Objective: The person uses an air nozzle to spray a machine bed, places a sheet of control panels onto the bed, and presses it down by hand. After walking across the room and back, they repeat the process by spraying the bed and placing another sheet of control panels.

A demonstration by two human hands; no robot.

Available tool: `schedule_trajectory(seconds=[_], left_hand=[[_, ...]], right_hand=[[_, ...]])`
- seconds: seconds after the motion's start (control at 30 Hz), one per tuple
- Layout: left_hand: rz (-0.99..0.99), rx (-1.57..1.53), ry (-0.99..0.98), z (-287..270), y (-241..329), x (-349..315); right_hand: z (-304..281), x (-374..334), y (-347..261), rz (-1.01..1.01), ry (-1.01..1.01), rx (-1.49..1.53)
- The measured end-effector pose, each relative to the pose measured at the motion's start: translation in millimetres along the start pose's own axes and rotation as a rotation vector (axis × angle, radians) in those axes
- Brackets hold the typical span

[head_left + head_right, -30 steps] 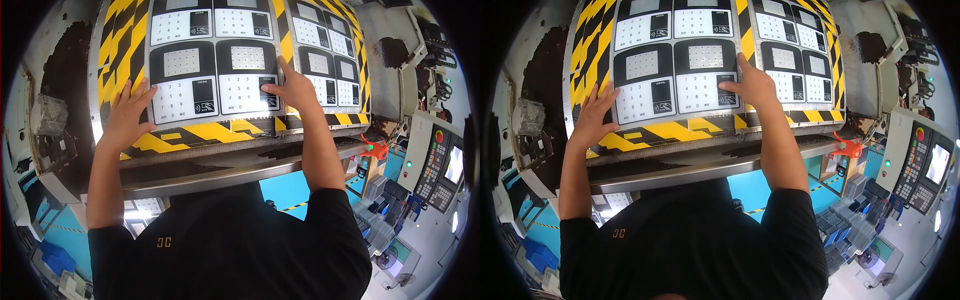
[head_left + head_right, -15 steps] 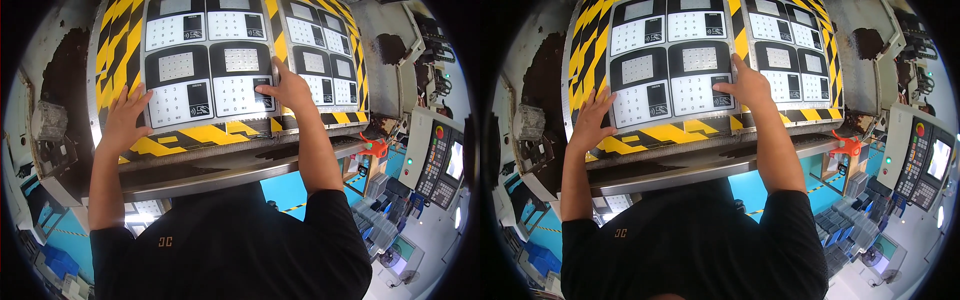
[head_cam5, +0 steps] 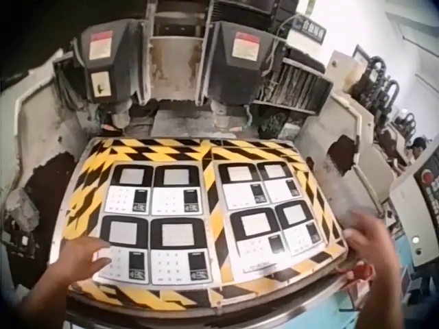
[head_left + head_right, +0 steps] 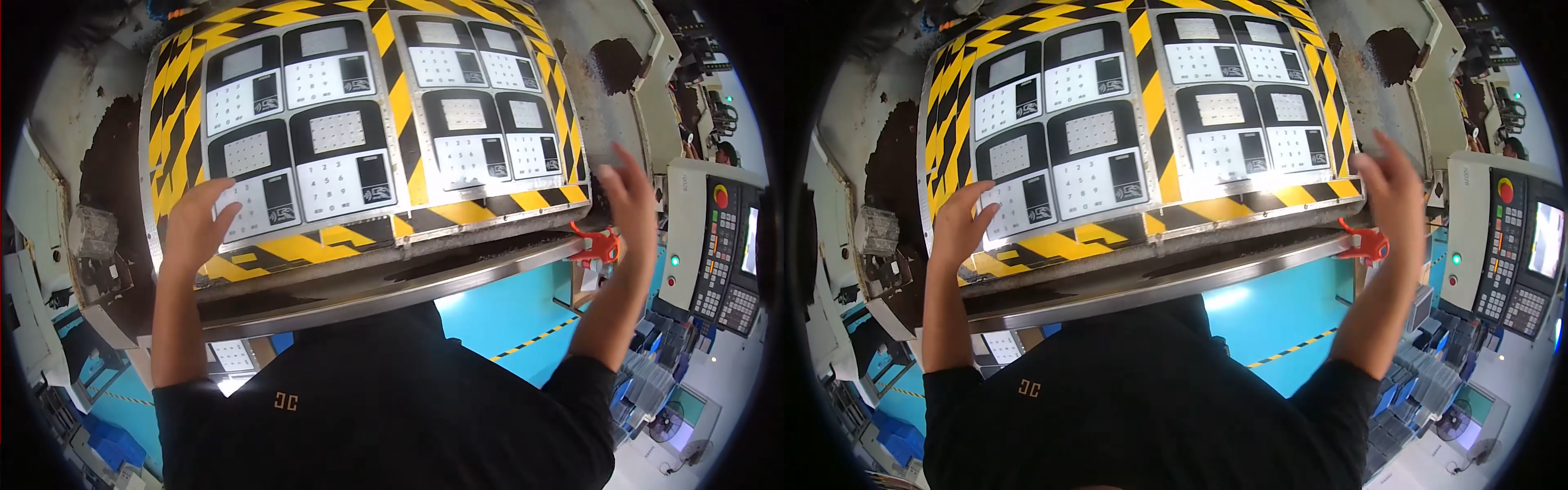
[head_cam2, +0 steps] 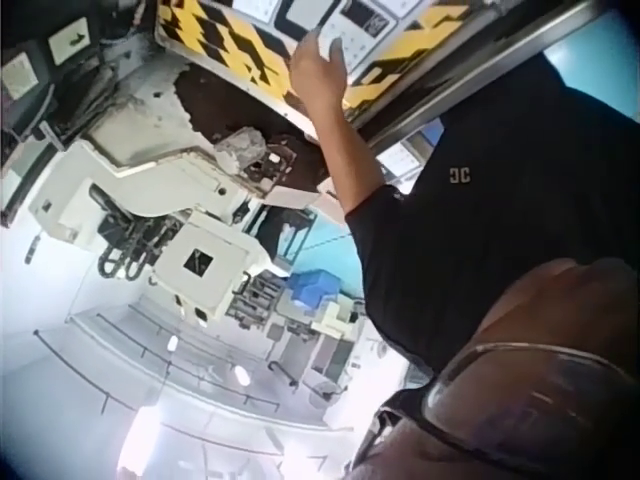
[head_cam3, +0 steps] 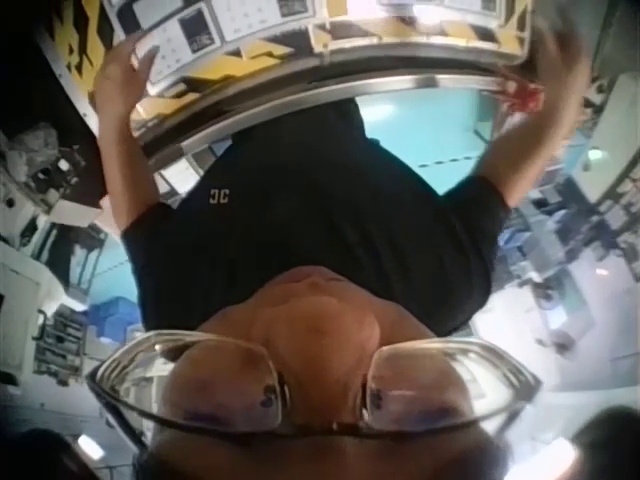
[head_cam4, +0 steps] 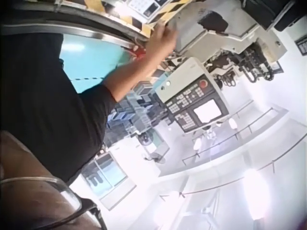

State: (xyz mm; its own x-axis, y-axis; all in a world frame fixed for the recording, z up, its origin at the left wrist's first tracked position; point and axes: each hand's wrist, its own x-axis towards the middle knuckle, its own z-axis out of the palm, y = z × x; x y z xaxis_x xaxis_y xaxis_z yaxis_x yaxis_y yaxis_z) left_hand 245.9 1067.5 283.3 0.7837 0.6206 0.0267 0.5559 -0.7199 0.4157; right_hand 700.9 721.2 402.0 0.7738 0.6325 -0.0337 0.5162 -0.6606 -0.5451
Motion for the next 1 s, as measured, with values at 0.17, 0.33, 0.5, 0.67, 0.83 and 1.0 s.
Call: schedule_trajectory(seconds=[0.17,0.33,0.5,0.67,0.83,1.0], left_hand=[[-0.082,-0.170,-0.034,32.9,98.3,31.3],[-0.024,-0.099,-0.198,79.1,191.2,68.5],[-0.117,0.241,-0.309,127.7,235.2,105.5],[-0.064,0.231,-0.359,150.6,233.8,109.7],[-0.029,0.205,-0.349,151.8,224.2,110.0],[-0.028,0.230,-0.359,151.9,218.7,105.5]], right_hand=[[-81.3,56.1,90.4,0.206,0.045,0.182],[-26.8,104.3,146.0,0.376,-0.411,0.639],[47.8,135.6,167.9,0.295,-0.602,0.562],[60.7,144.4,162.4,0.293,-0.437,0.392],[69.3,149.0,171.4,0.322,-0.415,0.464],[85.0,155.0,198.4,0.249,-0.686,1.040]])
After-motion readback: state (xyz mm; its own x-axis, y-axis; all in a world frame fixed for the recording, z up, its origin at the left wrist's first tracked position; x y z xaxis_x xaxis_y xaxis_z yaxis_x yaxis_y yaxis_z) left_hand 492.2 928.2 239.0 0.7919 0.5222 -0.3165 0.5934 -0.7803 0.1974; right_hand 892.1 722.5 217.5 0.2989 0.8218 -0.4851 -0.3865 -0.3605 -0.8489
